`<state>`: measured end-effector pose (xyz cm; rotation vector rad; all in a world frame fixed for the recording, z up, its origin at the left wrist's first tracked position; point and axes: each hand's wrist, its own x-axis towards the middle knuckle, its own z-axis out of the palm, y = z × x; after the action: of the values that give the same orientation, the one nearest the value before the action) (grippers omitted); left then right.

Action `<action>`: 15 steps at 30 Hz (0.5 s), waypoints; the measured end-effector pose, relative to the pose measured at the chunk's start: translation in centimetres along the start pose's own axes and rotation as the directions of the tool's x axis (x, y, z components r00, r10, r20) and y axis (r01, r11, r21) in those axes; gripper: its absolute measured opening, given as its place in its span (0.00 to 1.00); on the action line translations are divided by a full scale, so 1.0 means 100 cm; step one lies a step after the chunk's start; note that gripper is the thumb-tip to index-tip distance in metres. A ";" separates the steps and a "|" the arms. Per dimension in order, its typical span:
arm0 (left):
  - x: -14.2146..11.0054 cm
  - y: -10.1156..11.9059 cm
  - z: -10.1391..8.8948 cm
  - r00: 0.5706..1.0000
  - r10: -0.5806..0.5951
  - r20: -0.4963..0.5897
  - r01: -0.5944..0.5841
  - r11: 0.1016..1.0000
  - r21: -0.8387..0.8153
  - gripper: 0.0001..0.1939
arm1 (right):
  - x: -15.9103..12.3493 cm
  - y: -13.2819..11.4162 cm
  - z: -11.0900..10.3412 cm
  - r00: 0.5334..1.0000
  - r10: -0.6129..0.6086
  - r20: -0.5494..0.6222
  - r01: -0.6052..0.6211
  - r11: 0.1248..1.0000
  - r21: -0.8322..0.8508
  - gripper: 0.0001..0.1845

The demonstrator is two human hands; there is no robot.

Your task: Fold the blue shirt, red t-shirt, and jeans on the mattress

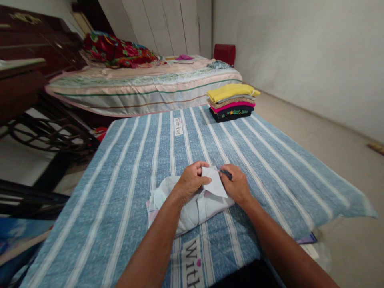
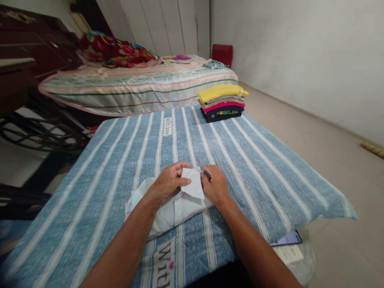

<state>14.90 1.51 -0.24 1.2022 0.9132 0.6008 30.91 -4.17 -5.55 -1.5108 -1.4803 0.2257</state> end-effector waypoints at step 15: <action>0.008 0.007 0.007 0.972 0.076 -0.223 -0.043 0.988 0.148 0.10 | -0.009 -0.003 -0.001 0.943 -0.333 0.017 0.333 0.943 0.012 0.09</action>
<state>15.93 1.95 0.26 1.3104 1.1322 0.7435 30.56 -5.05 -5.67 -1.2285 -1.7199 0.0438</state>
